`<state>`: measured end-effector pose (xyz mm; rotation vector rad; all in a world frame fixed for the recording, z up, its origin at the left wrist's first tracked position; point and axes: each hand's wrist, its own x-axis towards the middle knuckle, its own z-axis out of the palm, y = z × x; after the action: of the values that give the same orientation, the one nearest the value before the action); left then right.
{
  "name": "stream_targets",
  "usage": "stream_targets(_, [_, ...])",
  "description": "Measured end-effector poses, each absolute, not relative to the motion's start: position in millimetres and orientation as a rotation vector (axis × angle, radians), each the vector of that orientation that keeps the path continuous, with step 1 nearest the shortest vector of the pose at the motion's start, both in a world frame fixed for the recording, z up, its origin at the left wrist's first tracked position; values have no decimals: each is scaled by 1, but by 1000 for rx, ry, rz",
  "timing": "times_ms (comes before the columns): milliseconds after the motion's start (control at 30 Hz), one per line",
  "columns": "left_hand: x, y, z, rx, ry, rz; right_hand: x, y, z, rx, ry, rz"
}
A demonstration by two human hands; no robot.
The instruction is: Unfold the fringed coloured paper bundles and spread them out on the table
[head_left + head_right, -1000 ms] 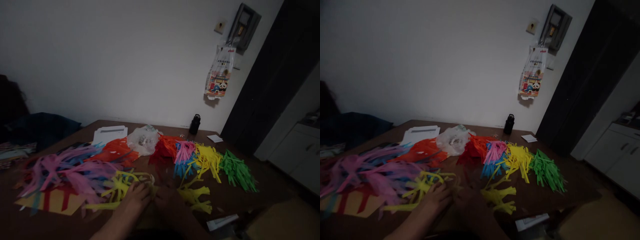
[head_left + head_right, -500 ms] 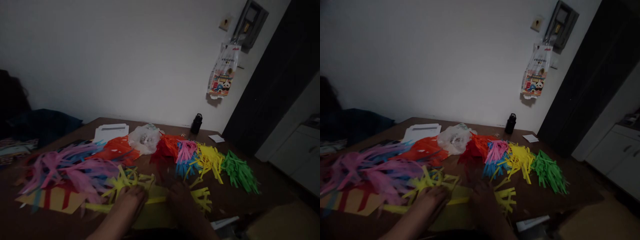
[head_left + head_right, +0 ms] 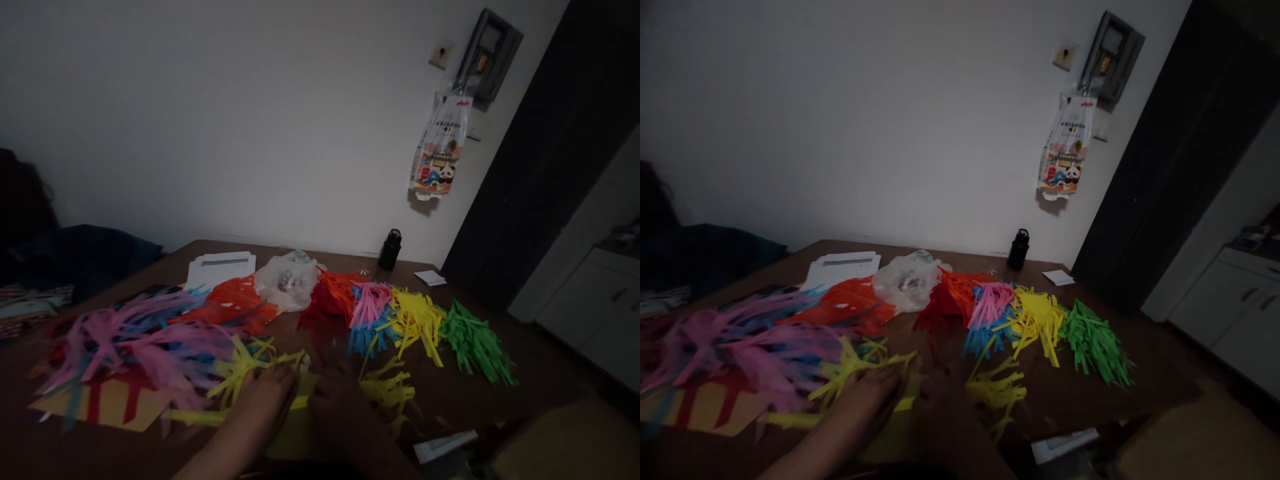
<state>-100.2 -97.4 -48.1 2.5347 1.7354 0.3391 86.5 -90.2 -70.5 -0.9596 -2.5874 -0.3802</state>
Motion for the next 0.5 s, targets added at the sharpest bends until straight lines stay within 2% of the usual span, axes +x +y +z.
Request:
stream_targets(167, [-108, -101, -53, 2681, 1546, 451, 83, -87, -67, -920, -2644, -399])
stream_targets(333, [-116, -88, -84, 2866, 1417, 742, 81, -84, -68, -1075, -2560, -315])
stream_targets(500, [-113, -74, -103, 2876, 1416, 783, 69, -75, -80, -913, -2550, -514])
